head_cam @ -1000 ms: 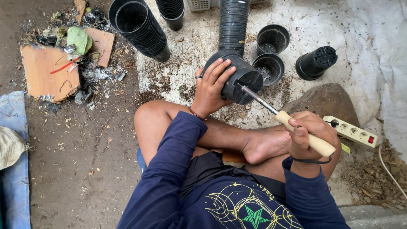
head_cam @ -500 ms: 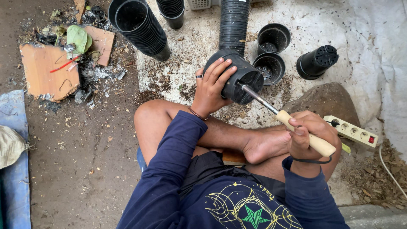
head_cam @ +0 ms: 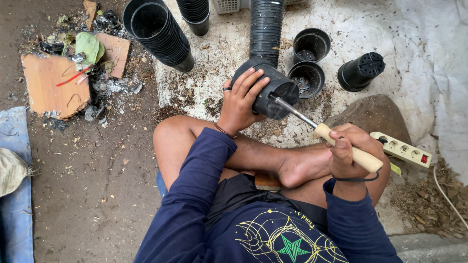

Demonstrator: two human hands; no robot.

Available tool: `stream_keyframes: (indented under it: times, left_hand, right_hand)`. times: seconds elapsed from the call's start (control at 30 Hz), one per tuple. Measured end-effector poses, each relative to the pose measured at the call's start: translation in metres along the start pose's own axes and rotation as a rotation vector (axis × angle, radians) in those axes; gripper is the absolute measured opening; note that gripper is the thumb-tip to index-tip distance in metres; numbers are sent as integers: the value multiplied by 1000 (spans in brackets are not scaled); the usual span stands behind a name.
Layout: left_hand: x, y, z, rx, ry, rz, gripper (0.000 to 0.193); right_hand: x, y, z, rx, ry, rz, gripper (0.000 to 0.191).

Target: The person sits on the ground and uses a heated soldering iron to melt holes into the bottom of black plastic nursery pots. They handle the pots one at a time, rotating them to create drainage holes, and place finished pots aside.

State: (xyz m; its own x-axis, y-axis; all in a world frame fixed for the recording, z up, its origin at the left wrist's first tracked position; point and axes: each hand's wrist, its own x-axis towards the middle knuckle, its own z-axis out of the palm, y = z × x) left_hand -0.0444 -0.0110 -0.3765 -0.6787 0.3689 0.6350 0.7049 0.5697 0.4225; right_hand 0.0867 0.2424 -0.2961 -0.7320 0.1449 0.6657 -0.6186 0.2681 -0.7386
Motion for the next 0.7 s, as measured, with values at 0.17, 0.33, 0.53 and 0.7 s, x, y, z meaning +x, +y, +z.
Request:
stream_keyframes:
  times: [0.17,0.33,0.53,0.7]
  left_hand:
    - [-1,-1,1,8,5,11,107]
    - [-2,-1,1,19,-11,5,107]
    - [0,-1,1,27,-10,12,105]
    - [1,-1,0,23,-2,11,104]
  right_hand:
    - [1,0,0,-16,-11,3,28]
    - [1,1,1,-10,-6,24,28]
    - [3,2,-2,-10,-19,36,29]
    - [4,1,-3,-21,-22,36,28]
